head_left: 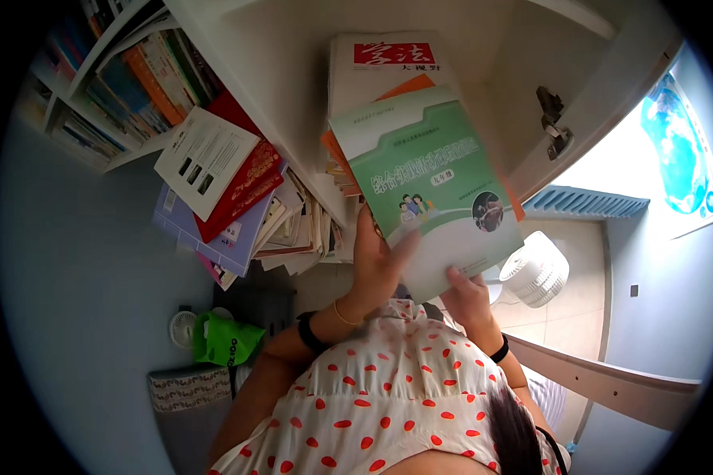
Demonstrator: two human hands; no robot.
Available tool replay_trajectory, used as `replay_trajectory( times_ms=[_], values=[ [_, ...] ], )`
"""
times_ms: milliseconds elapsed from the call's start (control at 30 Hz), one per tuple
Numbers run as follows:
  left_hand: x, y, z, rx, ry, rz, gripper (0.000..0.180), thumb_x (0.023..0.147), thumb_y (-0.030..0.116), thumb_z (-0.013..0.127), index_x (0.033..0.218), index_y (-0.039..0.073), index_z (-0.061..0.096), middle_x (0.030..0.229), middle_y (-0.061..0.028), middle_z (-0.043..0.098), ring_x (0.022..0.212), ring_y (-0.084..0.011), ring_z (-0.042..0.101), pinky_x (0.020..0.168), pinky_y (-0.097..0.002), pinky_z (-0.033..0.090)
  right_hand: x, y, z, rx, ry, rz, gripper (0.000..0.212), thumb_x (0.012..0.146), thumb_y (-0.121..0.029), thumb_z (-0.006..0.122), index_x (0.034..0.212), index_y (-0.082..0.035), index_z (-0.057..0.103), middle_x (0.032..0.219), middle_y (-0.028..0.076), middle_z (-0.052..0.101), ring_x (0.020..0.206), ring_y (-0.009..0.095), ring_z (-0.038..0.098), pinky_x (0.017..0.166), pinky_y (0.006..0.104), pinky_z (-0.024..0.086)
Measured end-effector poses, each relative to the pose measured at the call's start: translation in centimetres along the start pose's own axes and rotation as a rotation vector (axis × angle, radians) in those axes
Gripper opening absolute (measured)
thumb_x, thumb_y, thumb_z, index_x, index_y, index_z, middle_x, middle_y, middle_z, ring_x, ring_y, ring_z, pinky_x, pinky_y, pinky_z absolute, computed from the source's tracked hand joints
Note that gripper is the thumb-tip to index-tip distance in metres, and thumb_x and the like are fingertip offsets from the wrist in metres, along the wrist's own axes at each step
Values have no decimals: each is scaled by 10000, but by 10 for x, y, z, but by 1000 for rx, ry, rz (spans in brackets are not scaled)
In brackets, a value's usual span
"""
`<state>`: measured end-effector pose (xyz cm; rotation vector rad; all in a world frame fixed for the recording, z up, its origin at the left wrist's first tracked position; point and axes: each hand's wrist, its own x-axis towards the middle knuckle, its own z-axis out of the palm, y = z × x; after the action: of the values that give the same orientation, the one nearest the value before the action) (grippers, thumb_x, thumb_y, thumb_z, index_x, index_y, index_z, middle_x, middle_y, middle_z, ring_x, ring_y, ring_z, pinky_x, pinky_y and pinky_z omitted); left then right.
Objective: The person organizes books and papers on a shelf and سپس wipes the empty shelf surface with a dark cloth.
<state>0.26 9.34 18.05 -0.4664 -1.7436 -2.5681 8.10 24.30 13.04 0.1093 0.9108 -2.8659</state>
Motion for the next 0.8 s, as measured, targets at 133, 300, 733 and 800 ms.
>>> replay_trajectory(
  times_ms=[133,300,733,800],
  values=[
    [9,1,-15,-1,94,-53,382,860,97,551,1195,-19,410,1068,-69,546,925,-113,526,826,-234,424,3,-6,-22,-211,-68,-16,504,884,-238,514,1323,-70,332,1302,102,418,1221,270,378,1017,441,283],
    [20,19,-52,-44,138,-112,355,858,68,521,1189,-20,427,1039,-71,556,888,-114,542,805,-234,441,19,-50,-22,228,-403,-16,833,838,-660,298,1364,-14,279,1390,105,350,1274,280,316,1043,426,230],
    [18,21,-90,-167,148,-157,412,878,39,480,1276,16,377,1163,-66,513,1020,-130,516,865,-253,430,-4,-115,-12,-823,402,-714,243,900,-78,499,1102,53,536,1034,81,596,900,125,554,765,247,460],
    [18,23,-89,-158,167,-140,409,884,31,471,1280,20,370,1165,-64,509,1015,-123,510,874,-250,418,-24,-130,9,-900,508,-879,250,897,-66,492,1111,58,529,1022,89,601,864,122,563,728,231,471]
  ],
)
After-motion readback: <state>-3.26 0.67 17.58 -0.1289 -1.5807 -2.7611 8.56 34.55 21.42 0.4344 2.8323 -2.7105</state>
